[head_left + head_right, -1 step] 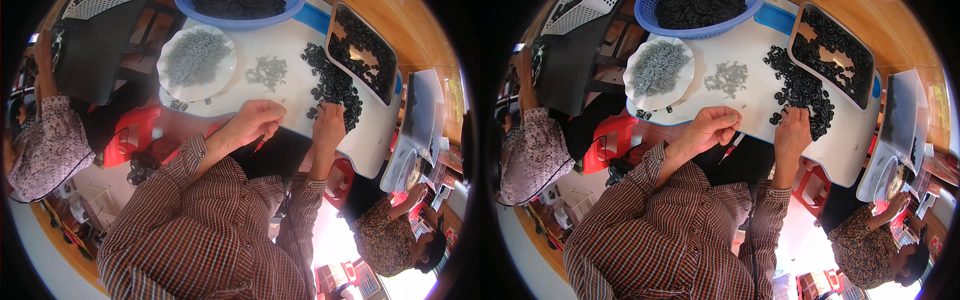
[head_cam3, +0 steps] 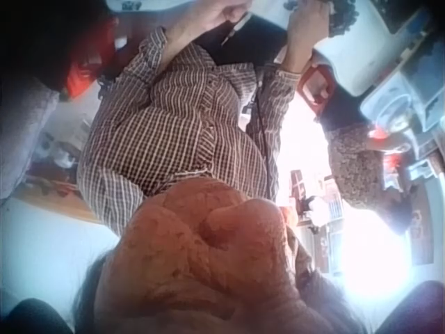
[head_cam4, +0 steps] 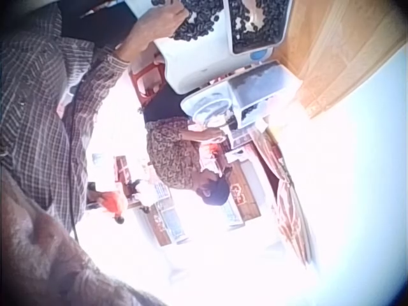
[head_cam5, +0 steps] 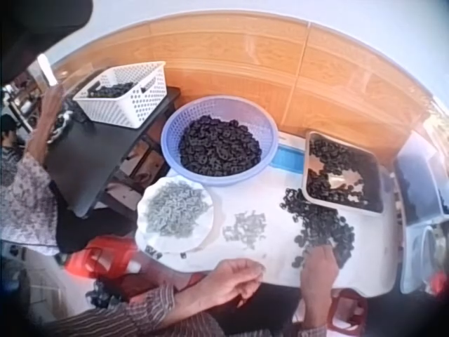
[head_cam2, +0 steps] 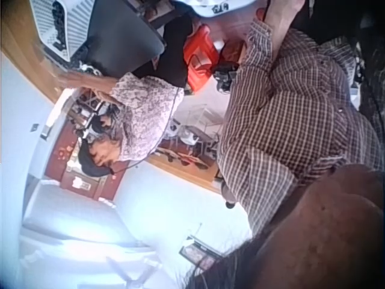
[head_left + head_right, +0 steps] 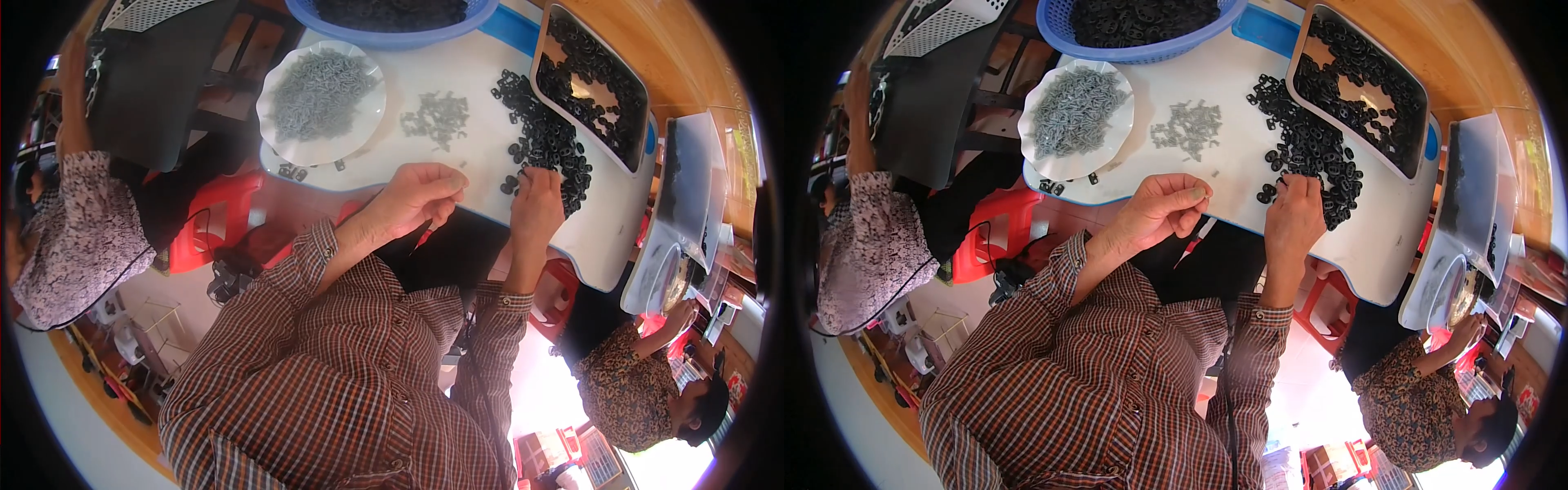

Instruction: The person assembles plastic cord locks by hand, repeatedly picking up small components from the table and fitting them together.

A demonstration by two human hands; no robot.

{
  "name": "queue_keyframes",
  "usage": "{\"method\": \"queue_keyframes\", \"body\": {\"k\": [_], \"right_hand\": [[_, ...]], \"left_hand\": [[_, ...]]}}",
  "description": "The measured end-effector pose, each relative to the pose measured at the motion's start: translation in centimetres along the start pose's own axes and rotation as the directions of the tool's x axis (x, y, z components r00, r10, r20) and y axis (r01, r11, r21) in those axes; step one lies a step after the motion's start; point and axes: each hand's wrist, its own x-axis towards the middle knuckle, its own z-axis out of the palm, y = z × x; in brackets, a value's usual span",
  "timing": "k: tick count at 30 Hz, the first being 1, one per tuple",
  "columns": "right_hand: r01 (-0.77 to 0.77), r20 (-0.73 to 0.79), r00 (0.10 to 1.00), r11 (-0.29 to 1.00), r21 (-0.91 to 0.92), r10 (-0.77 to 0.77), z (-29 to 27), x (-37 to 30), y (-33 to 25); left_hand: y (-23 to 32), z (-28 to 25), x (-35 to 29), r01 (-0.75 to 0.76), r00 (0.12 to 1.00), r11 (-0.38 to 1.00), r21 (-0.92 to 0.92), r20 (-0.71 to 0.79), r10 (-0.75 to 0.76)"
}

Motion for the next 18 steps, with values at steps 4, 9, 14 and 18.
{"method": "queue_keyframes", "body": {"k": [4, 9, 14, 18], "right_hand": [[-0.04, 0.036, 0.999, 0.999, 0.017, 0.04, -0.2, 0.2, -0.3], [-0.08, 0.045, 0.996, 0.995, 0.052, 0.077, -0.5, 0.0, -0.2], [0.008, -0.107, 0.994, 0.959, 0.285, 0.024, -1.1, -1.8, -1.2], [-0.452, 0.368, 0.887, 0.37, 0.811, 0.278, -2.3, -4.2, -4.7]], "left_hand": [[0.0, 0.0, -0.1, -0.036, 0.999, 0.999, 0.04, 0.0, 0.036], [-0.1, 0.0, -0.2, -0.048, 0.998, 0.995, 0.085, -0.026, 0.05], [-0.2, 0.0, -0.3, -0.092, 0.995, 0.989, 0.119, -0.022, 0.095], [-0.6, 0.1, -0.2, -0.127, 0.991, 0.974, 0.186, -0.024, 0.134]]}}
